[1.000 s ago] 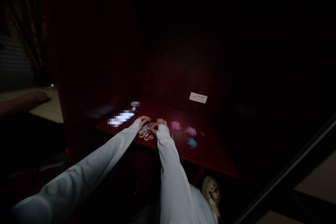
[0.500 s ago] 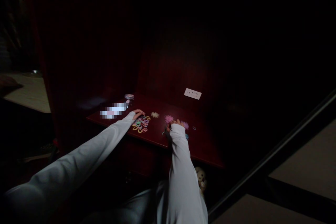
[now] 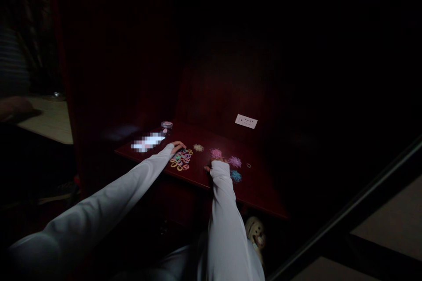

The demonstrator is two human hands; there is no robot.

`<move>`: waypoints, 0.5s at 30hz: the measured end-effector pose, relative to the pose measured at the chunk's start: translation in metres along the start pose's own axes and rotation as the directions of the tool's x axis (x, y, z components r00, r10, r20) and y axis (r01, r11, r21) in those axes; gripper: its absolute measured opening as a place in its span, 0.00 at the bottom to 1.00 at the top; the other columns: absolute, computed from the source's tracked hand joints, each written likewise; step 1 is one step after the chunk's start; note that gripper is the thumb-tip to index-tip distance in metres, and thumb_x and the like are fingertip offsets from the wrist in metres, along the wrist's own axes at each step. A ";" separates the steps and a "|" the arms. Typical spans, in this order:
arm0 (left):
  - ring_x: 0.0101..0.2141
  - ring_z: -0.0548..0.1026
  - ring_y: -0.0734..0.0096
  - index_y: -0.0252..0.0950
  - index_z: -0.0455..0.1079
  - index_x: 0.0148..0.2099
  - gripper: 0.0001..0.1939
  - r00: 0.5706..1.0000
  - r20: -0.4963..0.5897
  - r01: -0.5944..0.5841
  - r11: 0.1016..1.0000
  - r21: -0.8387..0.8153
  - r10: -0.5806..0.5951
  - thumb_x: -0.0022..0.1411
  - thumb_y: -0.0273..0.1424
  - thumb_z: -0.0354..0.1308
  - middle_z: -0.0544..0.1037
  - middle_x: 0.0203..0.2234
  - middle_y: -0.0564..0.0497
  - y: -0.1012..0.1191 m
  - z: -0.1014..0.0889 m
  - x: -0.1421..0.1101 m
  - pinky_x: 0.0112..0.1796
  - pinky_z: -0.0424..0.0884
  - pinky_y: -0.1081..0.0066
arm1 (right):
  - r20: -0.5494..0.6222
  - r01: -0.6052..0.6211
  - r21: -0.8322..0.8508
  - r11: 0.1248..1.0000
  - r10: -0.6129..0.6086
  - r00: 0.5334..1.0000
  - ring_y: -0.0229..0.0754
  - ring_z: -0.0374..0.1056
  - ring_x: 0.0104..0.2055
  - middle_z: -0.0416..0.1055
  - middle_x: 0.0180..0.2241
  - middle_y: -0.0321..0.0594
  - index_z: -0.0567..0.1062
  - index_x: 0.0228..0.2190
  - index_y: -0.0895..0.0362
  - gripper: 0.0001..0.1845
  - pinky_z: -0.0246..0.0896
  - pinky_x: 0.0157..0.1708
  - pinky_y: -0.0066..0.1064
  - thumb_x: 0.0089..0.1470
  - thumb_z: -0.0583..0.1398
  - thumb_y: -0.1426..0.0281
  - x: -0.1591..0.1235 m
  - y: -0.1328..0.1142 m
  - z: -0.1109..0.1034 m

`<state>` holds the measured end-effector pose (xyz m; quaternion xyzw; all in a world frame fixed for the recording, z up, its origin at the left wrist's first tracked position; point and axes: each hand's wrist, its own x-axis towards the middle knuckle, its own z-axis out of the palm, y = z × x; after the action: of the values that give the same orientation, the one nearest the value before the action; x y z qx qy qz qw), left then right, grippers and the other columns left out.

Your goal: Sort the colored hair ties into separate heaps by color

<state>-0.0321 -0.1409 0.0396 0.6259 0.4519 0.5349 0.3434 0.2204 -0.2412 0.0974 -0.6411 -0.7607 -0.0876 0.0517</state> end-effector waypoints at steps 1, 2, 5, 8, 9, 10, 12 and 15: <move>0.42 0.82 0.58 0.40 0.74 0.28 0.09 1.000 -0.001 -0.001 1.000 -0.012 0.001 0.58 0.34 0.55 0.84 0.32 0.49 0.000 0.001 0.000 0.51 0.78 0.62 | 0.010 -0.011 -0.007 1.000 0.011 1.000 0.54 0.73 0.53 0.81 0.49 0.52 0.82 0.45 0.54 0.14 0.59 0.50 0.39 0.64 0.64 0.58 0.000 0.000 0.000; 0.41 0.82 0.59 0.40 0.73 0.27 0.09 1.000 -0.006 0.000 1.000 -0.021 0.000 0.58 0.34 0.55 0.84 0.32 0.49 -0.001 0.001 0.000 0.51 0.77 0.63 | 0.020 -0.028 -0.018 0.999 0.029 0.999 0.55 0.73 0.54 0.81 0.50 0.54 0.82 0.45 0.55 0.14 0.58 0.51 0.40 0.64 0.64 0.60 0.000 0.000 0.000; 0.41 0.82 0.59 0.40 0.73 0.27 0.09 1.000 -0.012 -0.003 1.000 -0.023 0.003 0.59 0.34 0.56 0.84 0.31 0.50 -0.002 0.002 0.001 0.51 0.77 0.63 | 0.016 -0.086 -0.058 0.995 0.087 0.996 0.58 0.71 0.57 0.80 0.50 0.58 0.82 0.45 0.58 0.13 0.55 0.56 0.44 0.62 0.65 0.64 -0.001 0.003 0.001; 0.42 0.82 0.59 0.40 0.73 0.28 0.09 1.000 0.009 -0.013 1.000 -0.018 0.013 0.59 0.36 0.57 0.84 0.32 0.50 -0.003 0.002 0.001 0.50 0.77 0.64 | -0.038 -0.076 -0.056 0.996 0.074 0.997 0.60 0.69 0.59 0.80 0.51 0.58 0.81 0.47 0.58 0.15 0.51 0.61 0.48 0.61 0.65 0.64 -0.001 0.004 0.001; 0.42 0.82 0.59 0.40 0.73 0.28 0.09 1.000 0.010 -0.008 1.000 -0.019 0.009 0.59 0.36 0.57 0.84 0.32 0.50 -0.004 0.002 0.002 0.51 0.77 0.63 | -0.056 -0.051 -0.041 0.998 0.048 0.997 0.60 0.68 0.60 0.80 0.52 0.58 0.81 0.48 0.58 0.15 0.49 0.62 0.48 0.62 0.64 0.64 0.000 0.001 0.000; 0.41 0.82 0.59 0.40 0.73 0.27 0.09 1.000 0.007 -0.002 1.000 -0.022 0.002 0.59 0.36 0.57 0.84 0.31 0.50 -0.004 0.003 0.002 0.51 0.77 0.63 | -0.072 -0.021 -0.022 1.000 0.019 0.997 0.60 0.67 0.60 0.80 0.52 0.56 0.81 0.49 0.57 0.16 0.48 0.62 0.48 0.62 0.64 0.64 0.001 -0.003 0.000; 0.41 0.82 0.58 0.41 0.73 0.26 0.10 1.000 0.000 0.004 1.000 -0.016 -0.004 0.58 0.35 0.57 0.84 0.30 0.50 -0.003 0.004 0.003 0.51 0.77 0.63 | -0.100 0.048 0.031 0.998 -0.045 0.994 0.58 0.66 0.61 0.81 0.52 0.53 0.81 0.49 0.55 0.15 0.46 0.63 0.47 0.63 0.63 0.64 0.006 -0.015 -0.002; 0.41 0.82 0.58 0.41 0.74 0.27 0.10 1.000 0.011 -0.013 1.000 0.004 0.013 0.58 0.37 0.58 0.84 0.30 0.50 -0.001 0.004 0.004 0.50 0.77 0.63 | -0.143 0.116 0.133 0.984 -0.096 0.985 0.55 0.66 0.60 0.80 0.53 0.48 0.80 0.51 0.52 0.15 0.47 0.61 0.44 0.65 0.61 0.64 0.018 -0.041 -0.002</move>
<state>-0.0279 -0.1366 0.0387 0.6323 0.4470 0.5328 0.3412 0.1772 -0.2310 0.0996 -0.5870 -0.7928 -0.0799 0.1436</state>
